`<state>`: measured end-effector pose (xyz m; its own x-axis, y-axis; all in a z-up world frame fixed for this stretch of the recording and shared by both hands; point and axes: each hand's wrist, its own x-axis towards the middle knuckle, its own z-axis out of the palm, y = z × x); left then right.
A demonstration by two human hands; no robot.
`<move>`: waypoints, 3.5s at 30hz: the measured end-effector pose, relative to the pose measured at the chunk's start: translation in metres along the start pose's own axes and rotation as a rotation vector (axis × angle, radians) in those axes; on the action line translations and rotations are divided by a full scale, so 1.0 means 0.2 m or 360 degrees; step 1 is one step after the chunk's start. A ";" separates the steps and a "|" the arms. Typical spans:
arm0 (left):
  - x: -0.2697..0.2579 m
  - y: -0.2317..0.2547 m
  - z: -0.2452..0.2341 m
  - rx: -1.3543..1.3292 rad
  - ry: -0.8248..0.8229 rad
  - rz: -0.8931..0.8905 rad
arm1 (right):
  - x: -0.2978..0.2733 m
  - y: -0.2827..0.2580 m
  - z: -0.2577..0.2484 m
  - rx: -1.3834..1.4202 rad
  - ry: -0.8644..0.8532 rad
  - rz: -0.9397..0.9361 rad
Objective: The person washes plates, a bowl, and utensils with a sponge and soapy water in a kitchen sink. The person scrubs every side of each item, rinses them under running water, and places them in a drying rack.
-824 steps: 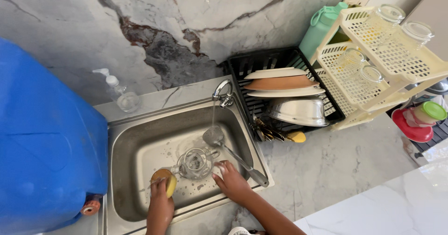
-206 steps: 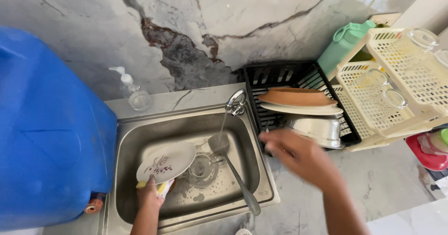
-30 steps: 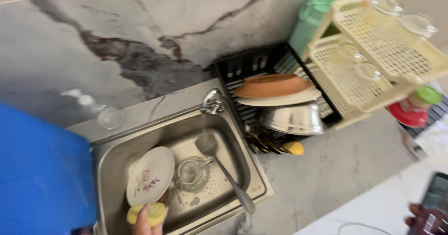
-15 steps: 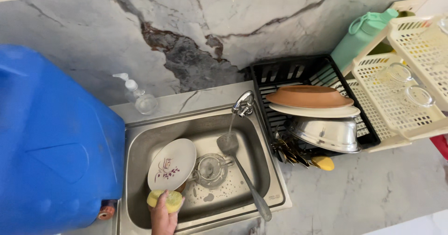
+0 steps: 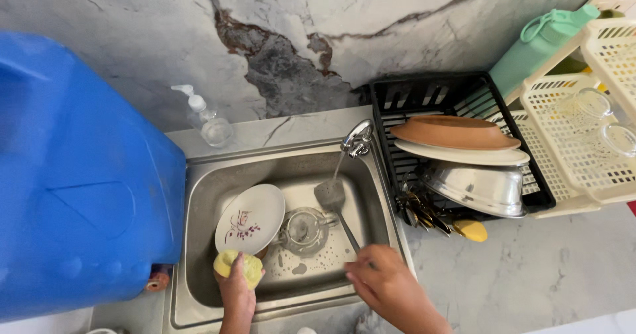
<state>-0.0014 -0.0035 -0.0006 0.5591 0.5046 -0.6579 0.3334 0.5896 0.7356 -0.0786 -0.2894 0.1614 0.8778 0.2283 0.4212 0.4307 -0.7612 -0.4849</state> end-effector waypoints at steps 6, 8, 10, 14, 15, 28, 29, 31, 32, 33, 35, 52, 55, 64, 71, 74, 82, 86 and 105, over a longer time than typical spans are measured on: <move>-0.06 0.07 0.12 0.0253 -0.0186 0.0166 | 0.27 -0.12 -0.37 0.0191 -0.0027 -0.0305; -0.01 0.06 0.19 0.0330 -0.0609 -0.0001 | 0.25 -0.02 -0.52 0.0184 0.0258 0.0056; -0.09 0.14 0.40 0.0588 -0.0764 -0.0106 | 0.38 0.09 -0.66 0.0019 0.0344 0.0199; -0.11 0.16 0.81 0.1336 -0.1374 -0.0193 | 0.56 0.44 -0.77 -0.0391 0.0156 0.0838; -0.06 0.09 0.89 0.1330 -0.1382 -0.0176 | 0.60 0.53 -0.75 -0.0396 0.0171 0.0828; 0.16 -0.16 1.46 0.1656 -0.2146 0.0570 | 0.88 0.71 -0.74 -0.1174 -0.0940 0.0545; 0.14 -0.15 1.48 0.1607 -0.2172 0.0602 | 0.87 0.76 -0.72 -0.1280 -0.0968 0.0344; 0.14 -0.14 1.50 0.1653 -0.2158 0.0566 | 0.81 0.95 -0.69 -0.1344 -0.0948 0.0109; 0.14 -0.13 1.51 0.1701 -0.2148 0.0537 | 0.78 1.05 -0.68 -0.1404 -0.0915 -0.0125; 0.14 -0.12 1.51 0.1698 -0.2145 0.0535 | 0.79 1.05 -0.69 -0.1404 -0.0918 -0.0128; 0.14 -0.11 1.49 0.1793 -0.2138 0.0544 | 0.82 1.05 -0.72 -0.1436 -0.1070 -0.0135; 0.12 0.02 1.45 0.1676 -0.2089 0.0719 | 0.80 1.47 -0.82 -0.1745 -0.0344 -0.0255; 0.10 0.03 1.39 0.1589 -0.1928 0.0564 | 1.03 0.67 -1.02 -0.1158 -0.0199 0.0586; -0.21 0.38 0.90 0.1489 -0.1224 0.0329 | 0.69 0.01 -1.03 0.0593 0.0881 0.0915; 0.29 0.38 0.47 0.1115 -0.0443 0.0768 | 0.54 -0.10 -0.19 0.2027 0.0530 0.1640; 0.26 0.51 0.37 0.1396 -0.0309 0.1271 | 0.51 -0.14 0.05 0.2099 0.0526 0.1802; -0.37 0.13 0.51 0.0973 -0.1231 0.1704 | 0.44 -0.16 0.27 0.1587 0.0364 0.2122; -0.72 0.22 0.52 0.1535 -0.2030 0.1573 | 0.36 -0.10 0.28 0.1320 0.0344 0.2146; -0.32 0.19 0.42 0.2162 -0.1664 0.1227 | 0.39 -0.07 0.12 0.1096 0.0635 0.1630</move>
<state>0.0401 -0.0671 0.0820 0.8622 -0.4661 -0.1984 -0.1815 -0.6498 0.7381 -0.0119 -0.2468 0.1823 0.7988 -0.5545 -0.2335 -0.2720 0.0133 -0.9622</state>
